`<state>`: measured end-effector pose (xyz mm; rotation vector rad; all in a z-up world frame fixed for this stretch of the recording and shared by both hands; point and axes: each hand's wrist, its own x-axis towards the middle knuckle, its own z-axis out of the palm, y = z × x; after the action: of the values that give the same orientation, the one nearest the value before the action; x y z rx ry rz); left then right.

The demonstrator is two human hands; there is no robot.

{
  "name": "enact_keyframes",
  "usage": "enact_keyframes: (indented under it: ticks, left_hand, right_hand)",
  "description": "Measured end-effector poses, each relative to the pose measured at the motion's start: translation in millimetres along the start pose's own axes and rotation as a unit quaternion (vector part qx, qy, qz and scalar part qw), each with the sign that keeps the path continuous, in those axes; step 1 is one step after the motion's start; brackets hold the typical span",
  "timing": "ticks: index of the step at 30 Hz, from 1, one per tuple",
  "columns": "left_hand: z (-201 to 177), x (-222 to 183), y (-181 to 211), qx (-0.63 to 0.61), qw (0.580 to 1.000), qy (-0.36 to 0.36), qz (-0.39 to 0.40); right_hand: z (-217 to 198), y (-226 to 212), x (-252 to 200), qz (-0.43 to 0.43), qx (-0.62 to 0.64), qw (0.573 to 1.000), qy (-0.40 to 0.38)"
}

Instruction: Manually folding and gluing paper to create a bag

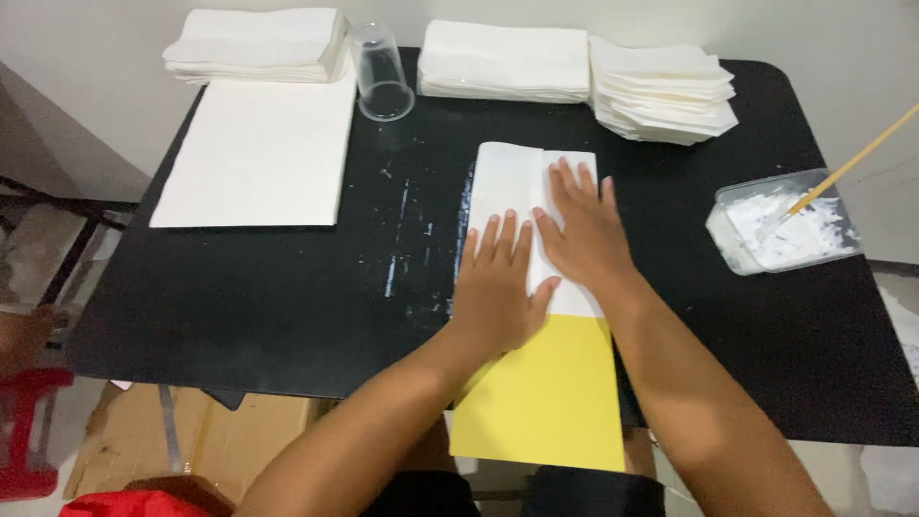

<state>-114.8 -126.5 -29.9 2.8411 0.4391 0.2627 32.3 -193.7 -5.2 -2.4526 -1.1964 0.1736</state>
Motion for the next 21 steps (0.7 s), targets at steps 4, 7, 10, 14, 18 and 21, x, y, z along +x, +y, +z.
enact_keyframes:
  ticks: [4,7,10,14,18,21]
  left_hand:
    - [-13,3,4,-0.012,0.999,-0.036,-0.010]
    - [-12,1,4,-0.035,0.998,-0.049,-0.023]
    - [-18,1,4,-0.043,0.998,-0.047,-0.019]
    - [-20,1,1,-0.054,0.998,-0.036,-0.010]
    - [-16,2,-1,-0.047,0.996,-0.070,-0.010]
    - [-12,5,-2,-0.061,0.994,-0.088,-0.021]
  right_hand:
    - [0,-15,3,-0.100,-0.055,0.989,0.089]
    - [4,-38,14,-0.125,-0.002,0.992,-0.034]
    - [16,-51,36,-0.104,-0.043,0.987,-0.118]
    - [31,-52,60,-0.087,-0.106,0.982,-0.128]
    - [39,-52,80,-0.077,-0.156,0.981,-0.086]
    - [54,-42,105,-0.072,-0.188,0.978,-0.059]
